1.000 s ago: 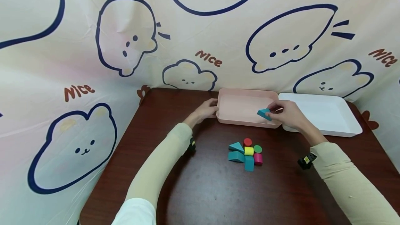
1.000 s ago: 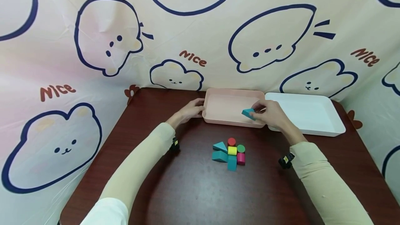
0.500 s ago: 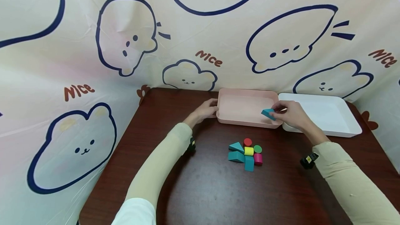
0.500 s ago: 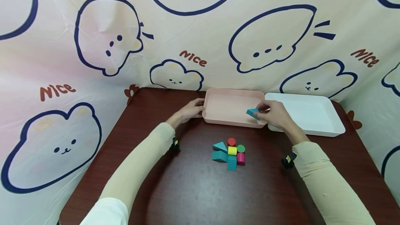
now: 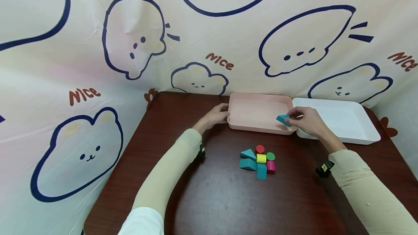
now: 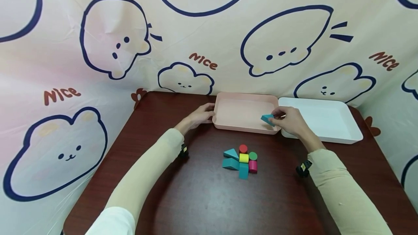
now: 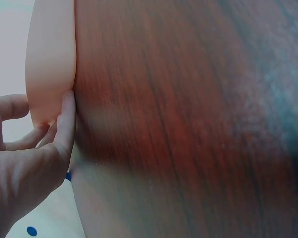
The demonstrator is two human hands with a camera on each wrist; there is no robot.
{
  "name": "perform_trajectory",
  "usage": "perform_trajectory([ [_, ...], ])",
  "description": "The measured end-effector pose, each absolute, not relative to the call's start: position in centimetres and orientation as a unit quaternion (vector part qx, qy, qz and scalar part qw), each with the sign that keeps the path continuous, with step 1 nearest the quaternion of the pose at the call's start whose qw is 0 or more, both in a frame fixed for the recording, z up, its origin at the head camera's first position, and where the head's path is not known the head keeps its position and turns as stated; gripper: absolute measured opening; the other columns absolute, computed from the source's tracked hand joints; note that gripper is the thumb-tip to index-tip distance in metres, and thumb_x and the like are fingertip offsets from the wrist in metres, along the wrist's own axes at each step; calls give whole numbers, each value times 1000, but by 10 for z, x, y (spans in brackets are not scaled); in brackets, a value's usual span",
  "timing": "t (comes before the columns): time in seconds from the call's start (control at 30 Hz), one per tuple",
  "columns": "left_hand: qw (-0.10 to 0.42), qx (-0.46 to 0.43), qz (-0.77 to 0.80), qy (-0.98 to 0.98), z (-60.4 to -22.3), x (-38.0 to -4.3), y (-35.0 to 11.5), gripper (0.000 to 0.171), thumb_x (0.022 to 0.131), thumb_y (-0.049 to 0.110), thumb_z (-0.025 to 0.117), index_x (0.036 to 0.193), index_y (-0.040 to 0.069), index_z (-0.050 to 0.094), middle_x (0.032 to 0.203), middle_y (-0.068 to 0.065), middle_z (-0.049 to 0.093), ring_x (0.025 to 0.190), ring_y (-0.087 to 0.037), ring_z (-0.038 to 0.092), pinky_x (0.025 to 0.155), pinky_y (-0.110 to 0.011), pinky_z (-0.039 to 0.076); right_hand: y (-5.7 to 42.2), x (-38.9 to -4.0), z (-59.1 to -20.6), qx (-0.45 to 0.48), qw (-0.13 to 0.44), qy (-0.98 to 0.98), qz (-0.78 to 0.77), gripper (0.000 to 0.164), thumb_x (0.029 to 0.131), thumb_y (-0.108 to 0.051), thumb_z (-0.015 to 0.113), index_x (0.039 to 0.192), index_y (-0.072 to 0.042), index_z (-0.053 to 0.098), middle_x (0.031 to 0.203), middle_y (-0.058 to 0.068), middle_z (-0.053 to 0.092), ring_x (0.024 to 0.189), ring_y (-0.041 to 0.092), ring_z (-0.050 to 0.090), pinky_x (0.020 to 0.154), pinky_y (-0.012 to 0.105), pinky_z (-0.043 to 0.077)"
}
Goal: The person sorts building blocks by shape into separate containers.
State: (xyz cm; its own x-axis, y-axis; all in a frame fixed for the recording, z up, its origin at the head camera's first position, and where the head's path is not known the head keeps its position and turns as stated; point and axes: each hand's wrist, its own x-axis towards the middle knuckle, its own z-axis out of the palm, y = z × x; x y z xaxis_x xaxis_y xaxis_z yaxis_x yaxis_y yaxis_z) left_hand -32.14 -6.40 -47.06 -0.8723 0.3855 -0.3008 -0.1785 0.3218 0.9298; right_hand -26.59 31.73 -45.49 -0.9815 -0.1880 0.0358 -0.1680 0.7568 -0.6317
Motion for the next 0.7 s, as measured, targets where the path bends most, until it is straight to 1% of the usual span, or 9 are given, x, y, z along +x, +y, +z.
perform_trajectory([
  [0.2,241,68,581,774,-472,-322,-64,57,111,12,49,165,6,31,163,-18,40,137,-33,56,110,-44,53,318,-266,-459,-91,14,938,-335,41,100,-27,77,126,2,68,114,20,70,105,36,66,90,42,62],
  [0.47,241,65,581,775,-473,-323,-64,57,111,12,49,165,6,31,164,-17,39,136,-32,57,110,-44,53,316,-265,-458,-91,17,935,-343,44,101,-29,76,128,4,66,117,22,69,107,38,66,96,55,60],
  [0.7,241,66,580,775,-474,-323,-64,57,111,13,49,165,6,31,164,-18,39,136,-33,57,110,-44,53,316,-263,-459,-92,16,934,-345,47,102,-31,74,132,4,65,122,24,69,111,39,66,98,58,59],
])
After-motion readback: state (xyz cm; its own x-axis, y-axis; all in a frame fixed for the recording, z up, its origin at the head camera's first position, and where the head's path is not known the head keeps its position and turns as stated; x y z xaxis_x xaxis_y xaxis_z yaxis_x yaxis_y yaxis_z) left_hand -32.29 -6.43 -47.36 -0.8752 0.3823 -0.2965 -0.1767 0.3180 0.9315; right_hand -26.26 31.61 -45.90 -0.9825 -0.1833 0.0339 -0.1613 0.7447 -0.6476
